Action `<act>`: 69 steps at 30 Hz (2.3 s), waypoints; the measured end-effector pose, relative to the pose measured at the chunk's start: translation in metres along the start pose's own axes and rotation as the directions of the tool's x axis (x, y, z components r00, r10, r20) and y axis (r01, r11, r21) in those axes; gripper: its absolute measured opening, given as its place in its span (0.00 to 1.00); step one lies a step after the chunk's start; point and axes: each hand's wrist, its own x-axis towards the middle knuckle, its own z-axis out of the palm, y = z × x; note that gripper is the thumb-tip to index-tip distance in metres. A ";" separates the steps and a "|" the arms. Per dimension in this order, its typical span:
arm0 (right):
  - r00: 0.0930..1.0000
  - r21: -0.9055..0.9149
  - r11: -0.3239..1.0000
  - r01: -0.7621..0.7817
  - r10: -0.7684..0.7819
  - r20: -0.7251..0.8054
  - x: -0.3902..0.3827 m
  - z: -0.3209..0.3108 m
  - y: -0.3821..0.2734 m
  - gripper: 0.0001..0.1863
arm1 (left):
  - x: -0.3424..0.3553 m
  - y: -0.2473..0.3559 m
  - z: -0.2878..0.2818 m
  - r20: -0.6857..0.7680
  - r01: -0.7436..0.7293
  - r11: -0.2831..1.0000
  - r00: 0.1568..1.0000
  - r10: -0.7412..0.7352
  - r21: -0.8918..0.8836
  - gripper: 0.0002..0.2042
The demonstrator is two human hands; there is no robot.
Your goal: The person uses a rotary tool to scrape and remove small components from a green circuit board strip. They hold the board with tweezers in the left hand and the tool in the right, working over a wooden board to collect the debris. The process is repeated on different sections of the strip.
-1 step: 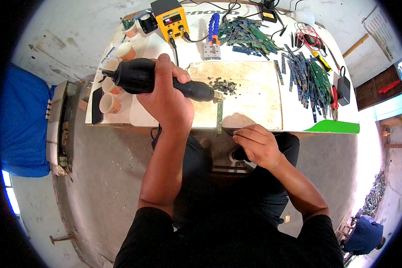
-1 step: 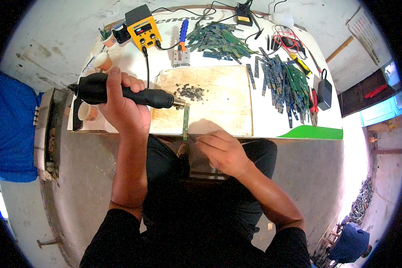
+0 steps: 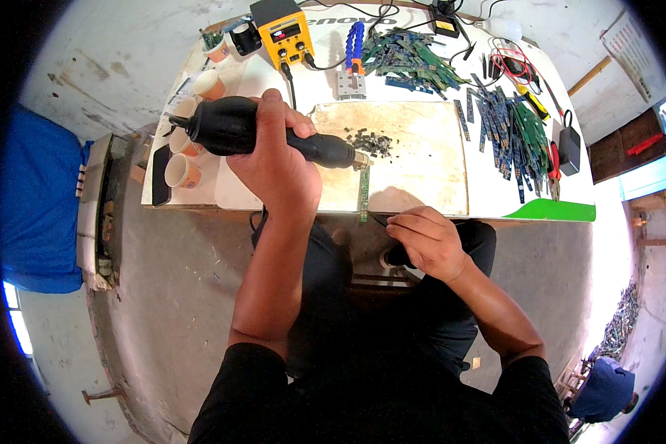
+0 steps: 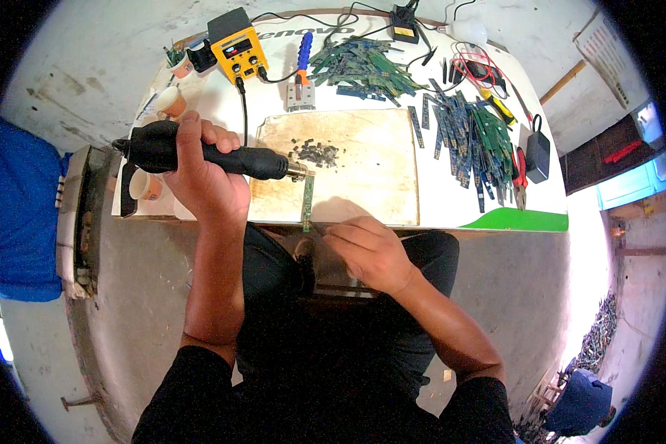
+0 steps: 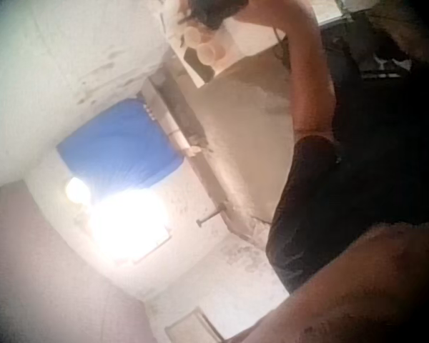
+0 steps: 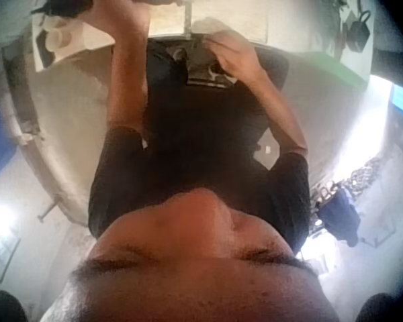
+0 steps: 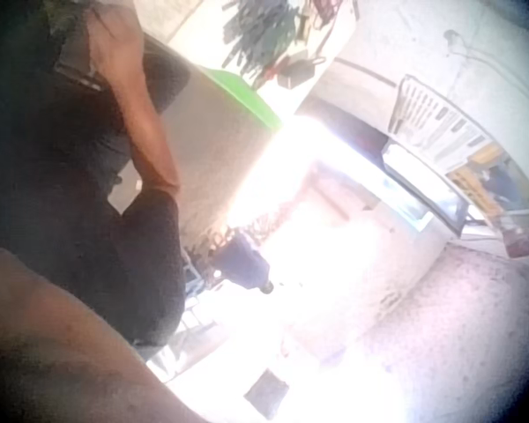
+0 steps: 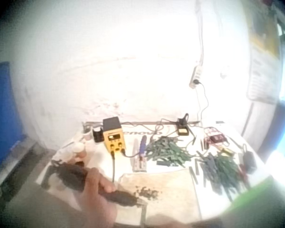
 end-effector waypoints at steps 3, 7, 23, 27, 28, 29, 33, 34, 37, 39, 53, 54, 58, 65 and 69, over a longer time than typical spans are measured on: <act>0.998 0.028 1.000 -0.003 0.005 -0.068 0.004 -0.003 -0.004 0.14 | -0.001 0.002 0.001 -0.008 -0.004 1.000 1.000 0.004 0.014 0.07; 0.987 0.040 0.999 -0.032 0.038 -0.158 0.005 -0.008 -0.001 0.10 | 0.000 0.007 0.005 -0.061 0.003 1.000 0.998 -0.003 0.007 0.07; 0.433 0.568 0.590 -0.573 0.807 -0.402 -0.003 -0.050 0.069 0.06 | -0.008 0.001 0.007 -0.017 0.020 0.999 1.000 -0.019 0.038 0.03; 0.377 0.607 0.555 -0.568 0.832 -0.408 -0.010 -0.048 0.076 0.07 | -0.011 -0.001 0.008 -0.007 0.036 0.991 0.999 -0.035 0.131 0.07; 0.368 0.607 0.548 -0.576 0.836 -0.406 -0.011 -0.048 0.076 0.07 | -0.011 -0.002 0.008 -0.001 0.033 0.991 0.999 -0.033 0.130 0.06; 0.362 0.608 0.540 -0.582 0.841 -0.401 -0.010 -0.048 0.076 0.07 | -0.011 -0.001 0.008 0.002 0.025 0.991 1.000 -0.026 0.131 0.06; 0.353 0.649 0.523 -0.552 0.852 -0.386 -0.009 -0.048 0.079 0.07 | -0.008 -0.002 0.006 -0.002 0.016 0.999 1.000 -0.016 0.041 0.03; 0.353 0.647 0.522 -0.555 0.853 -0.385 -0.009 -0.049 0.079 0.07 | -0.008 -0.003 0.006 0.003 0.017 0.999 1.000 -0.017 0.036 0.04; 0.354 0.655 0.516 -0.552 0.856 -0.376 -0.009 -0.049 0.080 0.07 | -0.008 -0.003 0.005 0.010 0.020 0.999 1.000 -0.020 0.034 0.06; 0.353 0.672 0.509 -0.539 0.860 -0.369 -0.010 -0.049 0.083 0.07 | -0.008 -0.002 0.006 0.016 0.015 0.999 1.000 -0.016 0.038 0.06; 0.582 0.556 0.690 -0.463 0.710 -0.397 0.028 -0.047 0.049 0.05 | -0.007 -0.001 0.005 -0.006 0.032 0.999 0.999 -0.032 -0.009 0.05; 0.583 0.550 0.685 -0.477 0.716 -0.385 0.028 -0.047 0.046 0.05 | -0.007 -0.001 0.005 -0.007 0.030 1.000 1.000 -0.030 0.001 0.05; 0.553 0.552 0.647 -0.526 0.753 -0.356 0.029 -0.049 0.055 0.05 | -0.006 0.000 0.006 -0.010 0.036 0.999 0.999 -0.036 0.021 0.06; 0.601 0.120 0.817 -0.564 0.506 -0.619 0.094 -0.076 0.131 0.09 | -0.008 -0.003 0.008 -0.035 0.023 0.998 0.999 -0.022 0.050 0.06; 0.662 -0.012 0.842 -0.539 0.416 -0.623 0.139 -0.077 0.200 0.11 | -0.009 -0.003 0.009 -0.005 0.055 0.997 0.998 -0.055 0.048 0.05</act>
